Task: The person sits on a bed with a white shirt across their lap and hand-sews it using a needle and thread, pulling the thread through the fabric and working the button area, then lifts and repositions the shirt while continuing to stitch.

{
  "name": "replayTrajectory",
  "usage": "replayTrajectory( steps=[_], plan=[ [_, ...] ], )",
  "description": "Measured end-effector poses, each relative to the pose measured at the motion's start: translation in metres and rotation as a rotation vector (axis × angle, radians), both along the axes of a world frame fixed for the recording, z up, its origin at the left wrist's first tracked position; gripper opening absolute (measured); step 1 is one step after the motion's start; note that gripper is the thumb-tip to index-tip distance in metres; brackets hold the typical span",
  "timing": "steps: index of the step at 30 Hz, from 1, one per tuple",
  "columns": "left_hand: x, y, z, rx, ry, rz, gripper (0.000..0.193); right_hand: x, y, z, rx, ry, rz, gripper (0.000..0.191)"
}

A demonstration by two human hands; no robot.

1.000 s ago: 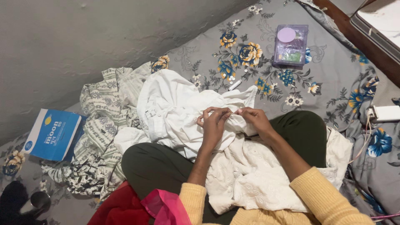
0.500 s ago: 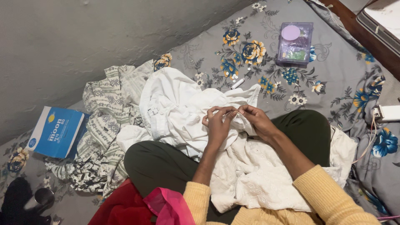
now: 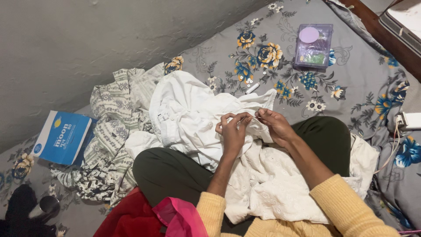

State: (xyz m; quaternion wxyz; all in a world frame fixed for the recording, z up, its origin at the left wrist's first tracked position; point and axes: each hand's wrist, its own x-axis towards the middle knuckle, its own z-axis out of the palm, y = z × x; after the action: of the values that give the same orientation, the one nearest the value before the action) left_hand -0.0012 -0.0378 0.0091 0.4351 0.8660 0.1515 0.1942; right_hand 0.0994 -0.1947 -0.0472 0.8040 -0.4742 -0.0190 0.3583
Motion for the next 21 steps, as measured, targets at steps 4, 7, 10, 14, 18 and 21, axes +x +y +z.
replayTrajectory(
  steps=[4, 7, 10, 14, 18, 21],
  plan=[
    [-0.002, 0.002, 0.000, 0.000, -0.010, 0.003, 0.020, -0.009, 0.001, 0.016, -0.066, 0.027, 0.103, 0.021],
    [-0.004, 0.001, -0.003, 0.009, -0.011, -0.004, 0.019, -0.014, 0.005, 0.022, -0.013, 0.017, 0.068, 0.017],
    [-0.003, -0.002, -0.007, 0.014, -0.021, 0.003, 0.018, -0.014, 0.005, 0.020, 0.116, 0.130, 0.069, 0.014],
    [-0.004, -0.003, -0.008, 0.042, -0.037, 0.014, 0.017, -0.011, 0.004, 0.003, 0.200, 0.189, 0.056, 0.011],
    [-0.013, 0.002, 0.000, 0.054, -0.078, 0.019, 0.017, 0.018, -0.004, -0.012, 0.246, 0.135, -0.117, 0.006],
    [-0.027, 0.011, 0.007, 0.037, -0.020, 0.026, 0.017, 0.034, -0.013, -0.019, 0.080, 0.086, -0.318, 0.005]
  ],
)
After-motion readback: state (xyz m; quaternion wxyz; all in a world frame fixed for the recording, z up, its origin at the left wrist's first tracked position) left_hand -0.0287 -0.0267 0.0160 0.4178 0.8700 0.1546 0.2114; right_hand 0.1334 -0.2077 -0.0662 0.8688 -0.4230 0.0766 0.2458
